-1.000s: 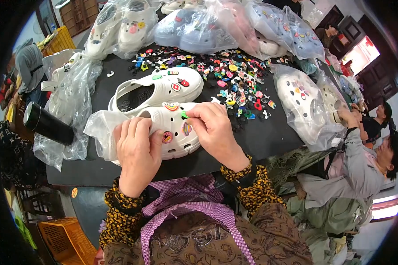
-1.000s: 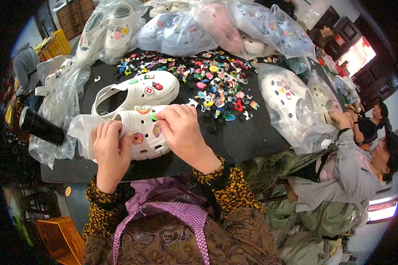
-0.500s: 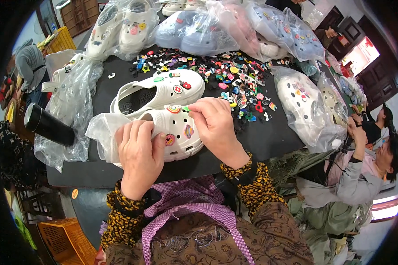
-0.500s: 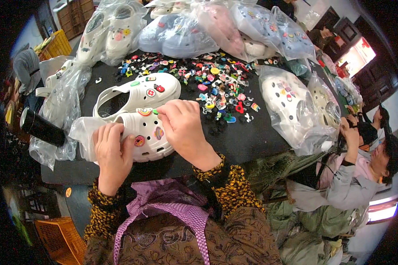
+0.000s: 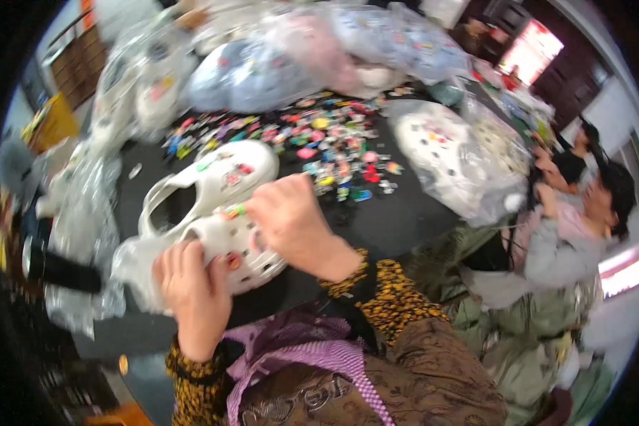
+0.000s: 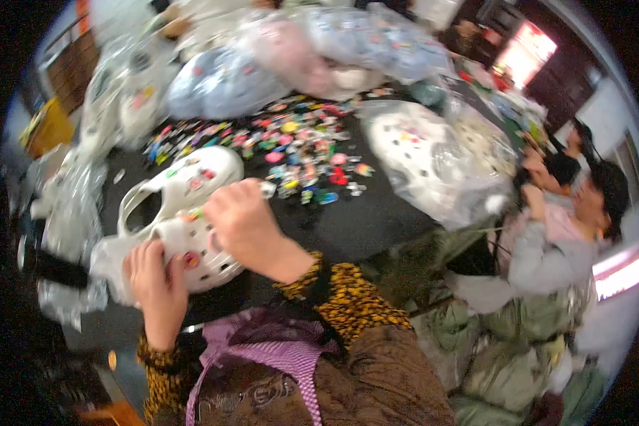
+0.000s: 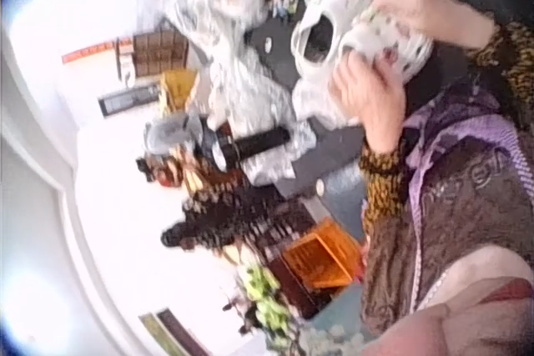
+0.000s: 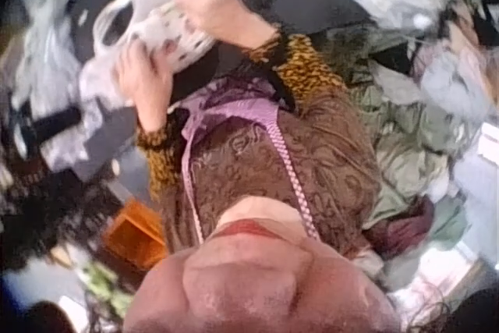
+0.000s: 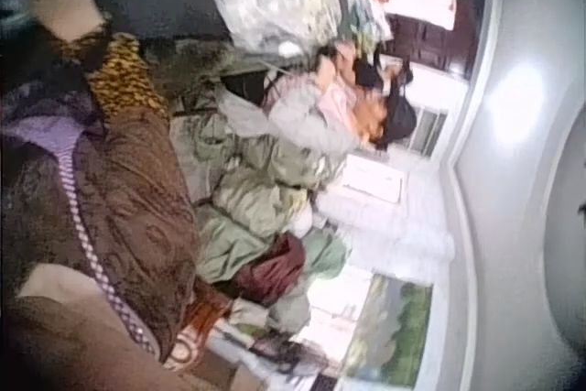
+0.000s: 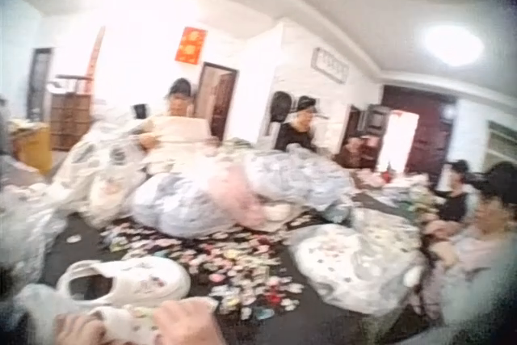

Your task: Attaching decorative charms into holes on rubber shoes.

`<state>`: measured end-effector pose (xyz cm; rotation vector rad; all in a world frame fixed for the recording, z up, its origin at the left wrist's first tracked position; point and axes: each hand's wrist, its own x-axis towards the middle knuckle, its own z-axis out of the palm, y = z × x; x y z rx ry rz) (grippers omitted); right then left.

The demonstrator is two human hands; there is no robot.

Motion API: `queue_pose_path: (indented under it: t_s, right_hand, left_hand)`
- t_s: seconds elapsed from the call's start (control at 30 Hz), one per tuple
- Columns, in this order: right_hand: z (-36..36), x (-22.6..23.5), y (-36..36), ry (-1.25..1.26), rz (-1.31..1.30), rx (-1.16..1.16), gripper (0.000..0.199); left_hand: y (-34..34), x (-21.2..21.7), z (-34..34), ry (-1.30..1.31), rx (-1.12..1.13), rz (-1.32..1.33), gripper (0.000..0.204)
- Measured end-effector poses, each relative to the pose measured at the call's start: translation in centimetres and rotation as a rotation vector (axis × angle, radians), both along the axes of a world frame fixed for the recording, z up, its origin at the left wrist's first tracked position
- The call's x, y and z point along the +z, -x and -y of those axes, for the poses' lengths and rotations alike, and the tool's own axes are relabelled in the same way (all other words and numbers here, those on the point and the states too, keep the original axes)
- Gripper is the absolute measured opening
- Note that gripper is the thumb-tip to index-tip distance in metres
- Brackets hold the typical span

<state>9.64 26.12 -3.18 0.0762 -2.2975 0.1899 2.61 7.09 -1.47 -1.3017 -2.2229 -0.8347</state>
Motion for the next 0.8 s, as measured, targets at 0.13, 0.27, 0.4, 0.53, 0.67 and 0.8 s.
queue_pose_path:
  t_s: [0.13,0.27,0.4,0.53,0.67,0.8]
  right_hand:
    - [0.5,0.1,-0.4,0.002,0.004,-0.010,0.028]
    - [0.6,0.0,-0.7,0.038,-0.003,0.018,0.028]
    - [0.2,-0.1,-0.3,0.119,-0.011,0.080,0.025]
    - [0.2,-0.3,0.5,0.134,-0.033,0.065,0.024]
    - [0.0,-0.4,0.5,0.168,-0.030,0.088,0.024]
    - [0.0,-0.5,0.1,0.098,-0.003,0.085,0.027]
  left_hand:
    - [-0.1,0.2,-0.1,0.017,-0.030,-0.002,0.022]
    - [0.2,-0.7,0.4,0.060,0.011,-0.013,0.025]
    - [0.3,-1.0,0.5,0.060,0.001,-0.014,0.027]
    - [0.4,-1.0,0.5,0.053,0.006,-0.037,0.027]
    - [0.2,-0.8,0.4,0.063,0.007,-0.027,0.026]
    - [0.4,-0.8,0.3,0.058,0.004,-0.027,0.026]
